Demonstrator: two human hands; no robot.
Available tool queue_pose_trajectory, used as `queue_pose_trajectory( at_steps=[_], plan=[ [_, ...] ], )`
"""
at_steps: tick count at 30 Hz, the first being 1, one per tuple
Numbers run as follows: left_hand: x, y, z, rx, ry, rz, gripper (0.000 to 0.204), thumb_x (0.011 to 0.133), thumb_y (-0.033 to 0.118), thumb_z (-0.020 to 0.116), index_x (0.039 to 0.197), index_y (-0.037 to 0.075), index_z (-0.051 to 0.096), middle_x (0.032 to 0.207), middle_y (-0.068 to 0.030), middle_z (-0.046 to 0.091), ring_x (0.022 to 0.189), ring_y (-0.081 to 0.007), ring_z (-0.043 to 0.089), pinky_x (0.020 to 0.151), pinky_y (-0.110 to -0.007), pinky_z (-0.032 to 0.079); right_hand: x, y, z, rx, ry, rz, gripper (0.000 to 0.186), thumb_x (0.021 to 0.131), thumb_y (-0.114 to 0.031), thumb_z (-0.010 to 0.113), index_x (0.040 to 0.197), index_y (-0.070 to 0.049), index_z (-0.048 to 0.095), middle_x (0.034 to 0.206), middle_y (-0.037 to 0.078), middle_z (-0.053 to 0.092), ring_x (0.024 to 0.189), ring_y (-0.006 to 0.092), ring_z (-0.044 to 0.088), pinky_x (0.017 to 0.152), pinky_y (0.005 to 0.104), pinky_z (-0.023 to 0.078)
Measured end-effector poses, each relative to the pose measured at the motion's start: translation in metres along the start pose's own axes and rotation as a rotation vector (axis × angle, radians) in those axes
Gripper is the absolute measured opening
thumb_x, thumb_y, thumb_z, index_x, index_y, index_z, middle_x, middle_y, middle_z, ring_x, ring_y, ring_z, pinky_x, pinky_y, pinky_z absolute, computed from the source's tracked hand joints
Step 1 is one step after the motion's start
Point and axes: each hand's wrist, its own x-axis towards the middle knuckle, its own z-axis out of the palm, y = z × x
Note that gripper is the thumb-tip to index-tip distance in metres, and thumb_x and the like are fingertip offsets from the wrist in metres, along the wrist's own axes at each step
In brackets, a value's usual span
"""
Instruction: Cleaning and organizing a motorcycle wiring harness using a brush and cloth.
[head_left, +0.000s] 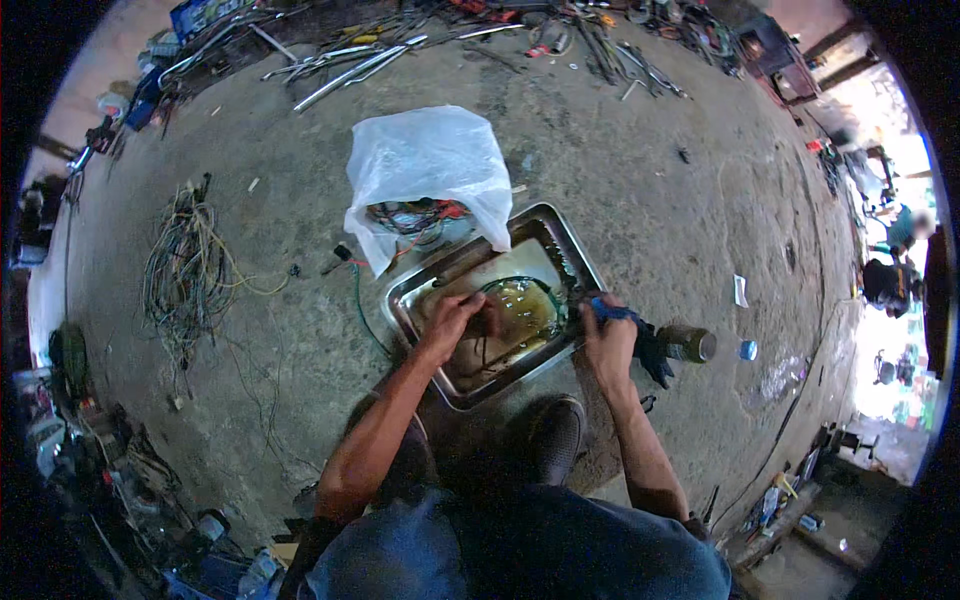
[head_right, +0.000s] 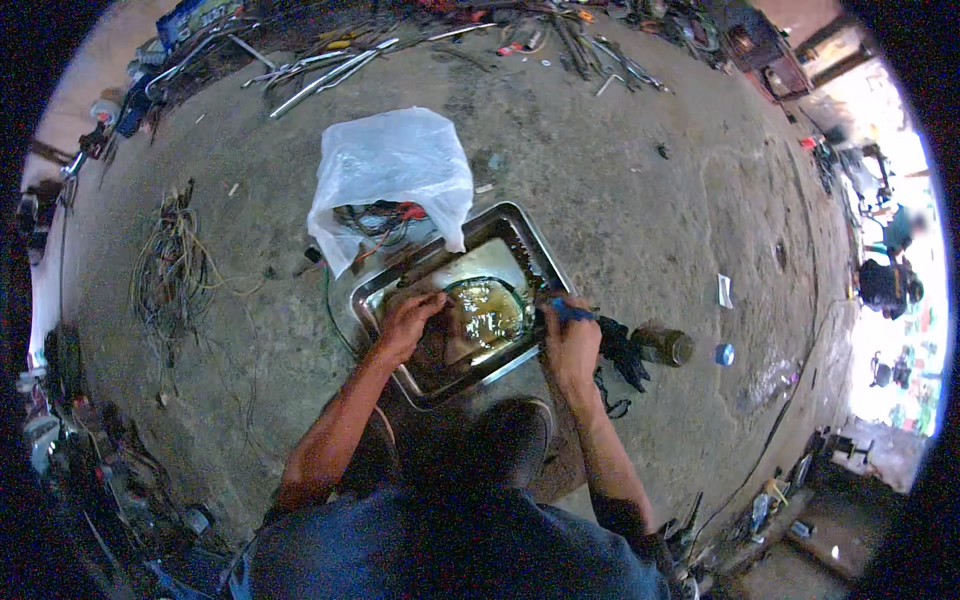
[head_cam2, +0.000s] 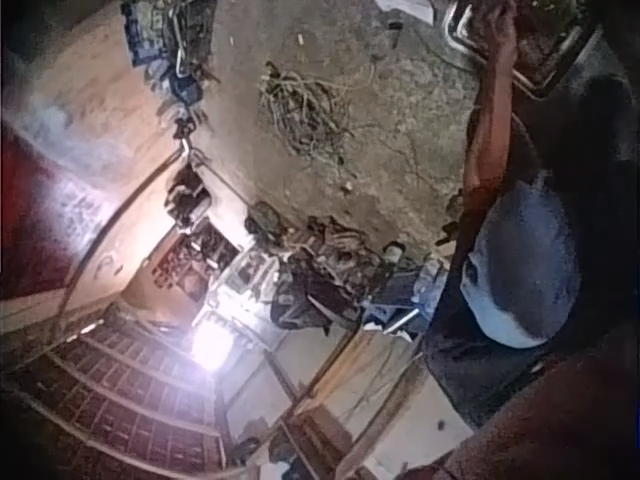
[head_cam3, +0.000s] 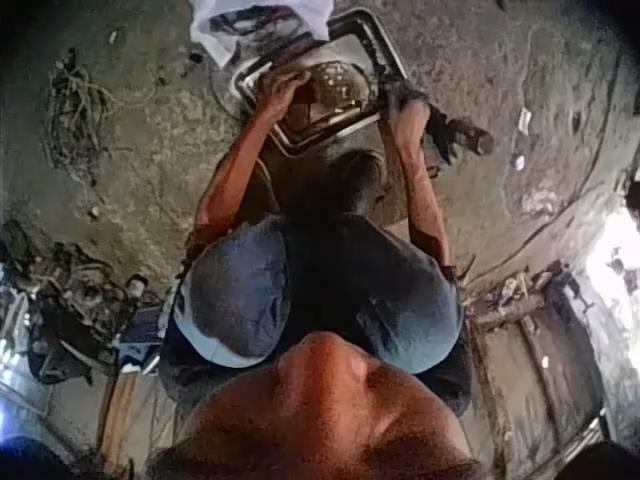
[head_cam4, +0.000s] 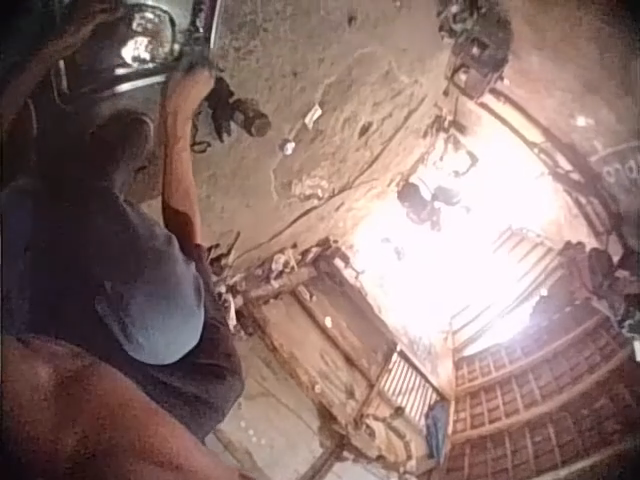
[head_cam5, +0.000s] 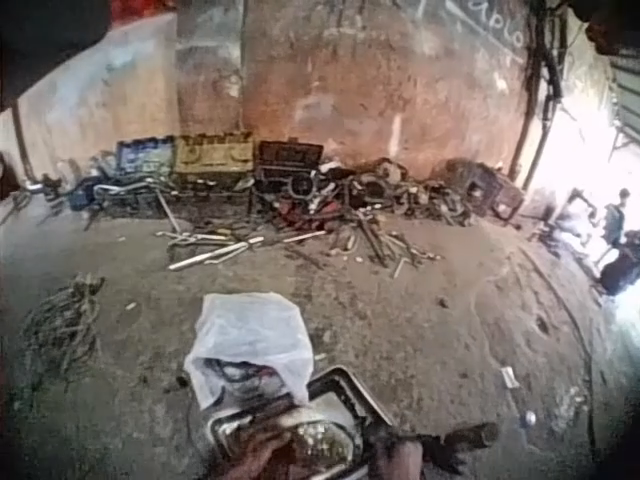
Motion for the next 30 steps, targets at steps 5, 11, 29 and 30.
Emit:
queue_pose_trajectory(
  at_steps=[5,11,29,30],
  plan=[
    [0.013,0.004,0.004,-0.669,-0.249,-0.186,0.034,0.102,0.032,0.059,0.103,0.0,0.069,0.091,-0.01,0.072,0.081,-0.02,0.07,0.076,-0.037,0.058,0.009,-0.012,0.004,-0.035,0.078,-0.008,0.022,0.091,-0.016,0.07,0.106,-0.001,0.069,0.094,0.022,0.07,0.088,0.037,0.069,0.076,0.042,0.053],
    [0.025,-0.002,0.0,-0.893,-0.471,-0.353,0.045,0.102,0.037,0.055,0.126,-0.001,0.058,0.114,-0.0108,0.07,0.097,-0.0252,0.071,0.086,-0.044,0.061,-0.001,-0.052,0.01,0.54,-0.075,0.001,0.024,0.089,-0.009,0.072,0.112,-0.002,0.069,0.102,0.016,0.071,0.091,0.0241,0.068,0.082,0.0338,0.053],
    [0.014,0.011,0.0,-0.662,-0.499,-0.43,0.049,0.098,0.055,0.055,0.119,0.012,0.064,0.109,-0.001,0.067,0.081,-0.0147,0.063,0.076,-0.036,0.06,0.03,-0.076,0.02,0.261,-0.089,-0.383,0.019,0.084,0.004,0.066,0.103,0.0,0.069,0.102,0.019,0.069,0.097,0.0376,0.067,0.084,0.0398,0.053],
    [0.015,0.009,0.001,-0.721,-0.554,-0.359,0.052,0.098,0.059,0.053,0.116,0.012,0.066,0.102,-0.0003,0.067,0.08,-0.0135,0.061,0.073,-0.033,0.059,0.031,-0.076,0.018,0.224,0.021,-0.271,0.018,0.084,0.004,0.065,0.101,0.0,0.069,0.1,0.019,0.069,0.096,0.0383,0.066,0.082,0.04,0.054]
  ],
)
